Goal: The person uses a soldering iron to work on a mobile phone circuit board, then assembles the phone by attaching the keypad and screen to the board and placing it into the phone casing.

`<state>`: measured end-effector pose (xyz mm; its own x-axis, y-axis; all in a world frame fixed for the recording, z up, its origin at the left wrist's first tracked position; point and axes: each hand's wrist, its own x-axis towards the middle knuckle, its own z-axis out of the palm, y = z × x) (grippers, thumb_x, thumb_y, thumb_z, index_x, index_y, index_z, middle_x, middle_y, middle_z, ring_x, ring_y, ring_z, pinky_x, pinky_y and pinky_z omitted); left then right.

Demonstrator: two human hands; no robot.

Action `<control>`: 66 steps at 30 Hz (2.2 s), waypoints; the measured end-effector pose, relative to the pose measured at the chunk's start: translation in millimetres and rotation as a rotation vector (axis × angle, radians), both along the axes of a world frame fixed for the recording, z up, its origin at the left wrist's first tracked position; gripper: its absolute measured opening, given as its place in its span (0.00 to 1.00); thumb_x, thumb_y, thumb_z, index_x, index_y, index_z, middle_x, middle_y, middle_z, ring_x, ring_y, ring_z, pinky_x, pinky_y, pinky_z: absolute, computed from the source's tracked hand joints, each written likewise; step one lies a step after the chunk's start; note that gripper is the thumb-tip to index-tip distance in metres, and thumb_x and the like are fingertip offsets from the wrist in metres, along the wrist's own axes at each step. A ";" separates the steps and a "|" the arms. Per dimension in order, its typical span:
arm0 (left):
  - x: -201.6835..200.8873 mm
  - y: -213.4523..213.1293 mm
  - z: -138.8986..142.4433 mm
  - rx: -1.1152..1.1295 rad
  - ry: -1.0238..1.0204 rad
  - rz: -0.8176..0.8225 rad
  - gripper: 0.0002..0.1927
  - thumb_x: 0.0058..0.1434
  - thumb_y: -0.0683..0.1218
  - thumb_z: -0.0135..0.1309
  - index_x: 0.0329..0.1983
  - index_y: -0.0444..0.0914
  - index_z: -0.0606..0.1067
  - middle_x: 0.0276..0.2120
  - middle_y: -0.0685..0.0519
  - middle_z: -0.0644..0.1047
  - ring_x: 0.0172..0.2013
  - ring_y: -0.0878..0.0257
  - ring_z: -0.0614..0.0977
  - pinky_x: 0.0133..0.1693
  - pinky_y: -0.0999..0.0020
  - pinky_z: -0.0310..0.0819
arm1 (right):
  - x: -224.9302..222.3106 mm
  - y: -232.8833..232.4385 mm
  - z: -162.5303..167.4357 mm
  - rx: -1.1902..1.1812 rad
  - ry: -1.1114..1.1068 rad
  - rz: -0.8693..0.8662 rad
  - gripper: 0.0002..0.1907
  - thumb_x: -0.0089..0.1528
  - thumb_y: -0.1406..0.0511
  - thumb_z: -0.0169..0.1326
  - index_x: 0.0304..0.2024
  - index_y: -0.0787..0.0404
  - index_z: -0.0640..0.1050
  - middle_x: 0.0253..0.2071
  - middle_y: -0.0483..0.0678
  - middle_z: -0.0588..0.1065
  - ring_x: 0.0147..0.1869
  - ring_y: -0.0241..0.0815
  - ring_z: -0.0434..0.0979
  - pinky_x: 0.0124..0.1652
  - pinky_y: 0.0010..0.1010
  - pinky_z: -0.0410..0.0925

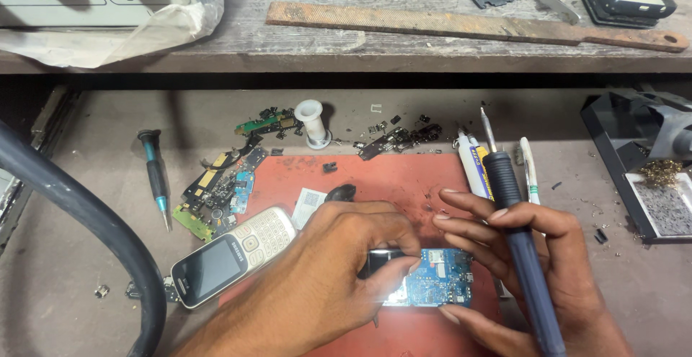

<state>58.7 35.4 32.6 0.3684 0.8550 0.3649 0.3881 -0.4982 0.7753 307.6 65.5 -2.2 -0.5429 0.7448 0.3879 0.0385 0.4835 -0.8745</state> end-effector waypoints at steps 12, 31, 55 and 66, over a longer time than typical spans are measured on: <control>4.0 3.8 0.5 -0.210 -0.133 0.071 0.03 0.55 0.38 0.60 0.32 0.35 0.77 0.29 0.52 0.78 0.29 0.61 0.81 0.32 0.65 0.72 | -7.2 0.6 1.9 0.052 0.000 0.021 0.41 0.53 0.77 0.64 0.59 0.56 0.55 0.70 0.72 0.61 0.75 0.60 0.67 0.67 0.48 0.68; 2.2 1.2 -2.7 -0.375 -0.340 0.157 0.02 0.57 0.40 0.63 0.32 0.36 0.81 0.29 0.55 0.80 0.30 0.74 0.80 0.31 0.75 0.73 | -16.3 -6.0 -2.4 -0.186 0.139 -0.148 0.31 0.60 0.81 0.53 0.62 0.62 0.59 0.65 0.68 0.70 0.57 0.42 0.80 0.52 0.31 0.78; 11.3 0.8 -16.8 -0.451 -0.437 0.159 0.01 0.60 0.37 0.61 0.34 0.34 0.79 0.27 0.55 0.81 0.27 0.75 0.80 0.27 0.78 0.73 | -15.7 -3.1 -5.9 -0.216 0.171 -0.188 0.28 0.62 0.79 0.53 0.62 0.64 0.61 0.62 0.68 0.72 0.57 0.45 0.82 0.54 0.33 0.77; 13.0 1.4 -13.0 -0.533 -0.561 0.225 0.03 0.62 0.38 0.60 0.34 0.32 0.80 0.26 0.54 0.83 0.25 0.77 0.79 0.25 0.80 0.73 | -18.7 -10.1 -8.0 -0.292 0.283 -0.110 0.36 0.59 0.83 0.52 0.67 0.65 0.57 0.62 0.66 0.67 0.63 0.53 0.78 0.55 0.45 0.79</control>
